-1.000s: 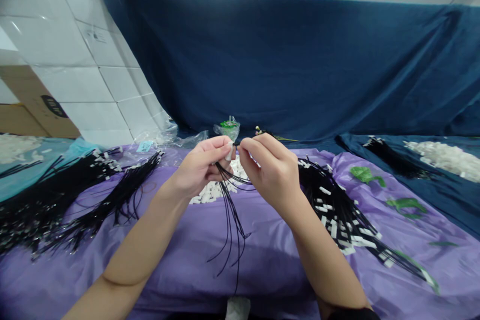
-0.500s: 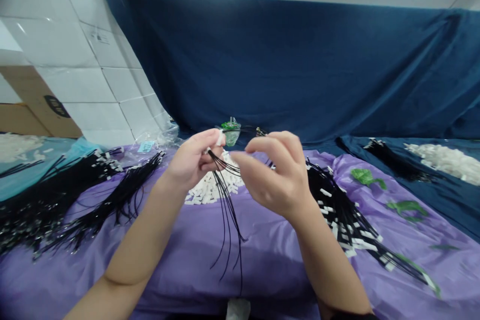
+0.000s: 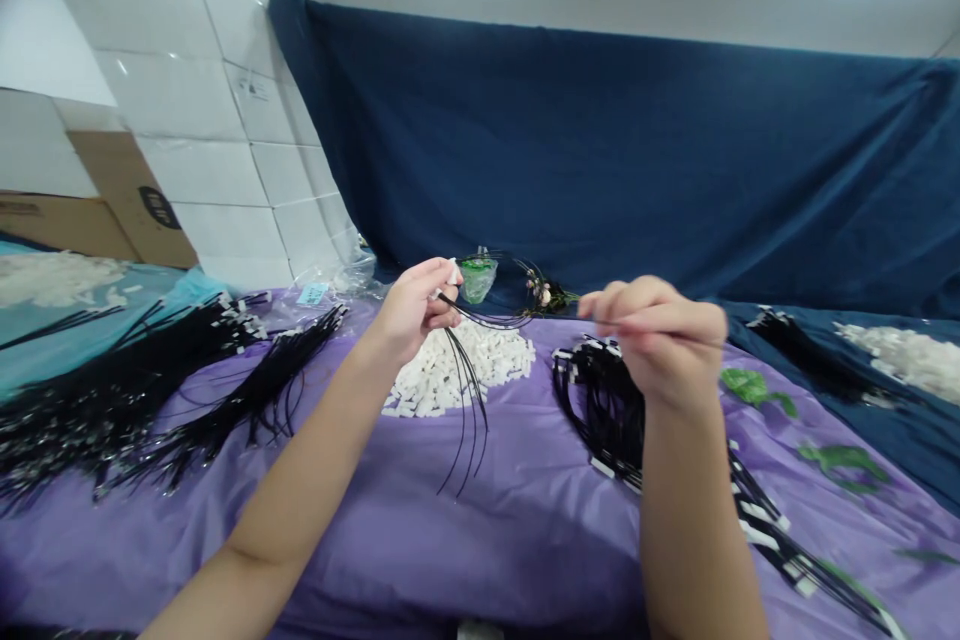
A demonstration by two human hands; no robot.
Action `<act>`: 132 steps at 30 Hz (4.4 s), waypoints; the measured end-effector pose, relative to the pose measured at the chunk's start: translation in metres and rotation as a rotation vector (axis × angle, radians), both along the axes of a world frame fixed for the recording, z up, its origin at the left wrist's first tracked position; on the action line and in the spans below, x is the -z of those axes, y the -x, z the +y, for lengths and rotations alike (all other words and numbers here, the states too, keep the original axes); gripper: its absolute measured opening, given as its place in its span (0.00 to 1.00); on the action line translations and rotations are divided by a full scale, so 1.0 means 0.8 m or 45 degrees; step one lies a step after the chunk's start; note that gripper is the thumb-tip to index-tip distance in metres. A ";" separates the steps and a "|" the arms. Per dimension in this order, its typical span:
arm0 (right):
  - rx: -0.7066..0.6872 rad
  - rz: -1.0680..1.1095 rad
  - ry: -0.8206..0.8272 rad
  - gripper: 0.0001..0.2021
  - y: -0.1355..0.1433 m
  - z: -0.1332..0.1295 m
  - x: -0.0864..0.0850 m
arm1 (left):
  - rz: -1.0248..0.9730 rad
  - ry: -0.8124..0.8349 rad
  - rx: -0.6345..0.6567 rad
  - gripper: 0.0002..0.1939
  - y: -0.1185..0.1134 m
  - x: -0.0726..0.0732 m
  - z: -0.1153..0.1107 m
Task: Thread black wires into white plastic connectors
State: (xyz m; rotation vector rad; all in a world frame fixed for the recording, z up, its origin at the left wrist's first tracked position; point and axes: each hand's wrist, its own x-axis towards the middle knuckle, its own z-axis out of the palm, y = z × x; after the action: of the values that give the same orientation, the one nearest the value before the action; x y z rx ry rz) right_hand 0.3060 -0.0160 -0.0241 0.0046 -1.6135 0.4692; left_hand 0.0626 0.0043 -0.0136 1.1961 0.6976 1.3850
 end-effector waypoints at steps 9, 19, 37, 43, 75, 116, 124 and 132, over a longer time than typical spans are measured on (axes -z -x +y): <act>-0.154 0.450 0.548 0.13 0.009 -0.026 -0.013 | 0.158 -0.155 0.088 0.11 -0.016 0.003 -0.029; 1.075 -0.201 0.113 0.05 0.069 -0.073 0.004 | 0.286 -0.354 0.095 0.13 -0.031 0.013 -0.063; 1.096 -0.228 0.109 0.07 0.068 -0.070 0.002 | 0.294 -0.356 0.142 0.13 -0.036 0.013 -0.073; 1.117 -0.236 0.111 0.07 0.067 -0.071 0.003 | 0.314 -0.351 0.123 0.13 -0.037 0.012 -0.074; 0.794 -0.152 0.338 0.09 0.076 -0.042 0.014 | 0.461 -0.416 0.209 0.13 -0.033 0.010 -0.063; 0.259 -0.417 0.844 0.08 0.111 -0.034 0.033 | -0.454 0.304 0.492 0.17 -0.025 -0.001 -0.018; 0.621 -0.347 0.595 0.04 0.107 -0.028 0.036 | -0.533 0.350 0.626 0.18 -0.020 0.001 -0.009; -0.463 -0.625 0.759 0.08 0.036 -0.038 0.007 | -0.550 0.372 0.673 0.15 -0.010 0.002 -0.005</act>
State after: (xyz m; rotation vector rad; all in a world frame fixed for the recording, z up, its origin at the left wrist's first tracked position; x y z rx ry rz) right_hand 0.2774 -0.0460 -0.0297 -0.2892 -1.8951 1.3004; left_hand 0.0709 0.0000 -0.0155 0.7390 0.2368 1.0013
